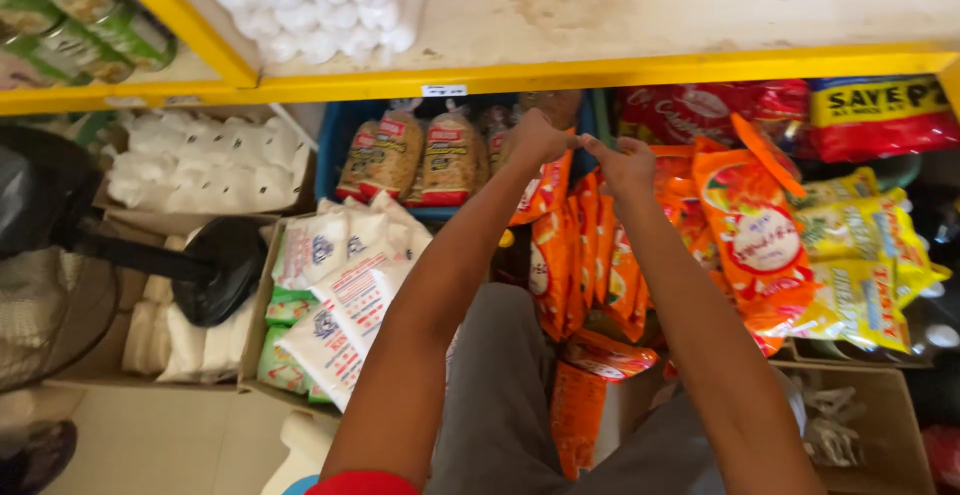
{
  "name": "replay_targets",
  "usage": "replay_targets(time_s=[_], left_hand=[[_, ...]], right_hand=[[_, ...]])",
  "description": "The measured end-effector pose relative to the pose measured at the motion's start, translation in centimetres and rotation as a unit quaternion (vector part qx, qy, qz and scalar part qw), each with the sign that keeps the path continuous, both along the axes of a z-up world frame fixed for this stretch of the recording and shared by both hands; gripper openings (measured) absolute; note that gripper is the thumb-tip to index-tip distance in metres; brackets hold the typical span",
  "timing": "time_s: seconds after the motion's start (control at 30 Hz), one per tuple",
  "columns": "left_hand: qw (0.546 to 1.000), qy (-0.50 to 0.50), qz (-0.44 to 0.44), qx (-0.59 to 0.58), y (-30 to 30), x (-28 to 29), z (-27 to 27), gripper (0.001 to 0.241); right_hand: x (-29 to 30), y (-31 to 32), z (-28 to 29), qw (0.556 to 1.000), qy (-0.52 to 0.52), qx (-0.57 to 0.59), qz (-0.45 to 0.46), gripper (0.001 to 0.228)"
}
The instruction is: Organizing and stocking food packages on shelves in a grocery store.
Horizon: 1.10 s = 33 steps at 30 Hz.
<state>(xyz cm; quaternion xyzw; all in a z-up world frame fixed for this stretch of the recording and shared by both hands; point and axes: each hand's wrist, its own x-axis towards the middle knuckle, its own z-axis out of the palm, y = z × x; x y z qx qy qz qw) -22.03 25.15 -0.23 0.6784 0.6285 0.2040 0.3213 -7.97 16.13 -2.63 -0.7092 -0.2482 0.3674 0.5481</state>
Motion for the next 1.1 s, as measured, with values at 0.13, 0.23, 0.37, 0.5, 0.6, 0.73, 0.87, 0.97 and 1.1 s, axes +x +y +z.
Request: replay_targets(time_s=[0.13,0.23,0.37,0.5,0.6,0.73,0.87,0.97,1.1], left_hand=[[0.997,-0.030,-0.012,-0.070,0.6,-2.3,-3.1,0.072],[0.997,-0.034,0.012,-0.074,0.3,-3.2,-4.8,0.080],[0.995,-0.084,0.055,0.016,1.8,-2.9,-12.4,0.103],[0.998,-0.003,-0.014,-0.062,2.3,-3.5,-14.6,0.055],[0.992,-0.080,-0.014,-0.094,3.6,-2.7,-20.4,0.061],[0.992,-0.043,-0.120,0.025,4.4,-1.2,-26.8,0.056],[0.995,-0.063,-0.071,-0.013,2.2,-1.7,-22.8,0.063],[0.993,-0.102,-0.042,-0.047,1.2,-2.4,-20.3,0.062],[0.992,-0.114,-0.032,-0.034,1.2,-2.6,-19.0,0.059]], right_hand=[[-1.5,2.7,-5.7,0.999,-0.037,-0.022,0.021,0.069],[-1.8,4.6,-9.8,0.993,-0.108,-0.038,0.004,0.074],[-2.1,4.9,-11.6,0.965,-0.248,-0.080,-0.020,0.082],[-2.9,4.5,-9.5,0.959,-0.254,-0.123,-0.012,0.082],[-3.4,4.1,-8.1,0.954,-0.260,-0.149,0.001,0.075],[-4.4,4.2,-7.9,0.947,-0.274,-0.160,0.041,0.049],[-4.1,5.0,-10.7,0.937,-0.315,-0.139,0.061,0.023],[-4.2,5.8,-11.6,0.944,-0.311,-0.099,0.042,0.021],[-4.6,6.2,-10.9,0.957,-0.278,-0.074,0.032,0.021]])
